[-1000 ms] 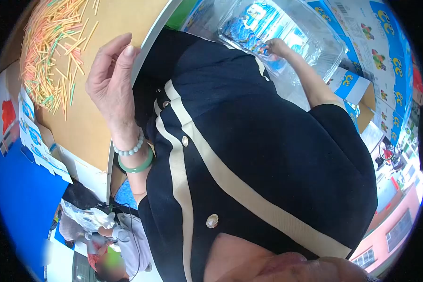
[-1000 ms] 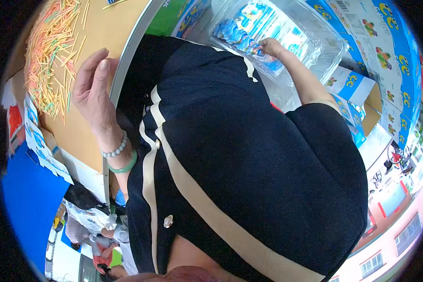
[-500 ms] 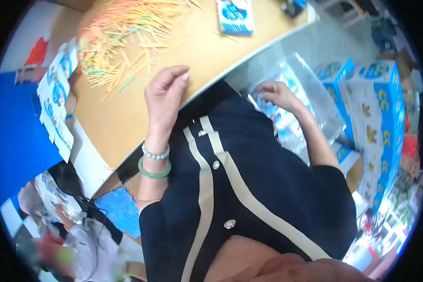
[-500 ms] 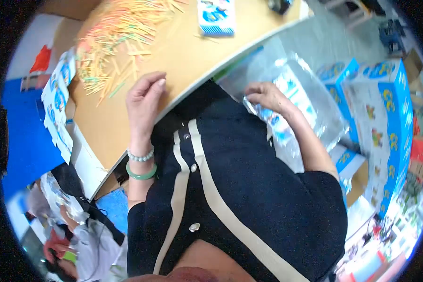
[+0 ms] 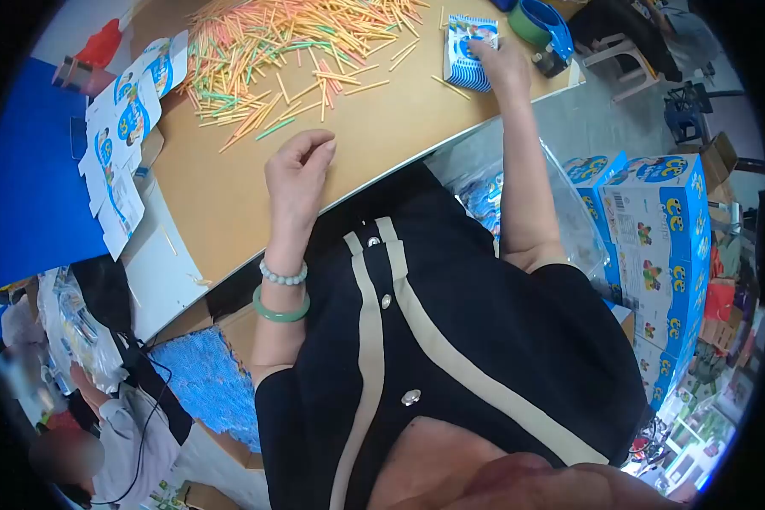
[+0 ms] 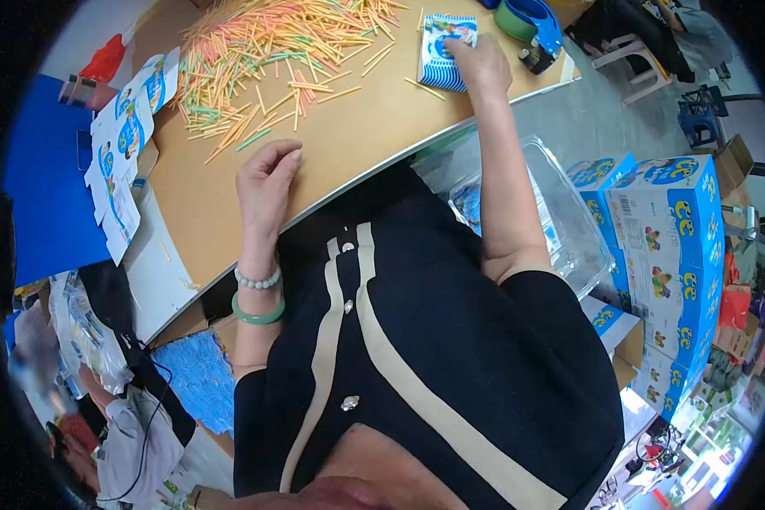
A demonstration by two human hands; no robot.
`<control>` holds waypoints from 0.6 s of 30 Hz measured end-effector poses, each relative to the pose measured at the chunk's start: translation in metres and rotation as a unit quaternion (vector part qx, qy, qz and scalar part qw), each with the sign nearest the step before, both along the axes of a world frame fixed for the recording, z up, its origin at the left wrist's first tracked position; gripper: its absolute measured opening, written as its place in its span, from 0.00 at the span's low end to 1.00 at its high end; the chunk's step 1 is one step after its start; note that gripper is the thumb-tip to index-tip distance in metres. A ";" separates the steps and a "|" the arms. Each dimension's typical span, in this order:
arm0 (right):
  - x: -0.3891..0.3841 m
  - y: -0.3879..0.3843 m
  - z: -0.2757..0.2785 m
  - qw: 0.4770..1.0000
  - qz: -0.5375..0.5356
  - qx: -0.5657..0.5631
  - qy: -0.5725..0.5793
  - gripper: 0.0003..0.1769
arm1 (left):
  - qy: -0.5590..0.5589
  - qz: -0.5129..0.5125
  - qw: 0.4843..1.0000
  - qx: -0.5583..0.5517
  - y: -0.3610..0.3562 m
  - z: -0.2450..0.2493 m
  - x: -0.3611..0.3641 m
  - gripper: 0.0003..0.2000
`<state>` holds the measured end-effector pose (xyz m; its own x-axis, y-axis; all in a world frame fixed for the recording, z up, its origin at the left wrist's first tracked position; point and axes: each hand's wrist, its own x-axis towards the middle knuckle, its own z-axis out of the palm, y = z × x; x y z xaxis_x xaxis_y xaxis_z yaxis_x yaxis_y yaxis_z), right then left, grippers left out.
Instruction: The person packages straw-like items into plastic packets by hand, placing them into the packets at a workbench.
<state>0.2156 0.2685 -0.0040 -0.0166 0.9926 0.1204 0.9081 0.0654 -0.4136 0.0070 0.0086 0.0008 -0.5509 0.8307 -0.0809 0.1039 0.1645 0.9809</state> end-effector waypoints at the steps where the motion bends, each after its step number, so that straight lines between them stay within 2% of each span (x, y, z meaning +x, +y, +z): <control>1: 0.005 0.004 -0.007 0.999 0.004 0.018 0.050 0.23 | -0.002 -0.002 1.000 0.000 0.000 0.001 0.000 0.07; 3: 0.009 0.007 -0.009 0.987 0.015 0.060 0.150 0.25 | 0.005 -0.017 1.000 0.013 0.005 0.004 0.003 0.07; 8: 0.014 -0.010 0.006 0.954 0.061 0.155 0.248 0.20 | 0.020 -0.029 0.999 0.037 0.010 0.005 0.006 0.09; 9: 0.012 -0.015 0.012 0.922 0.101 0.144 0.344 0.18 | 0.019 -0.024 0.999 0.038 0.011 0.007 0.007 0.09; 11: 0.003 -0.035 0.026 0.825 0.177 0.107 0.525 0.13 | -0.089 -0.026 0.994 0.051 0.015 0.024 0.016 0.10; 12: -0.008 -0.054 0.034 0.817 0.213 0.043 0.534 0.10 | -0.142 -0.023 0.988 0.056 0.014 0.028 0.021 0.11; 13: -0.022 -0.080 0.040 0.803 0.247 -0.025 0.542 0.08 | -0.139 -0.010 0.989 0.048 0.014 0.029 0.025 0.11; 15: -0.052 -0.131 0.043 0.784 0.291 -0.142 0.529 0.09 | -0.237 -0.071 0.962 0.112 0.020 0.028 0.025 0.12; 18: -0.083 -0.160 0.020 0.778 0.349 -0.191 0.486 0.12 | -0.268 0.010 0.951 0.155 0.011 0.019 0.016 0.11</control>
<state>0.1327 0.1083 0.0165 -0.6528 0.7493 0.1114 -0.0476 0.1062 -0.9932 0.0235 0.0191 0.0195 -0.5152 0.8503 -0.1075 -0.4248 -0.1445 0.8937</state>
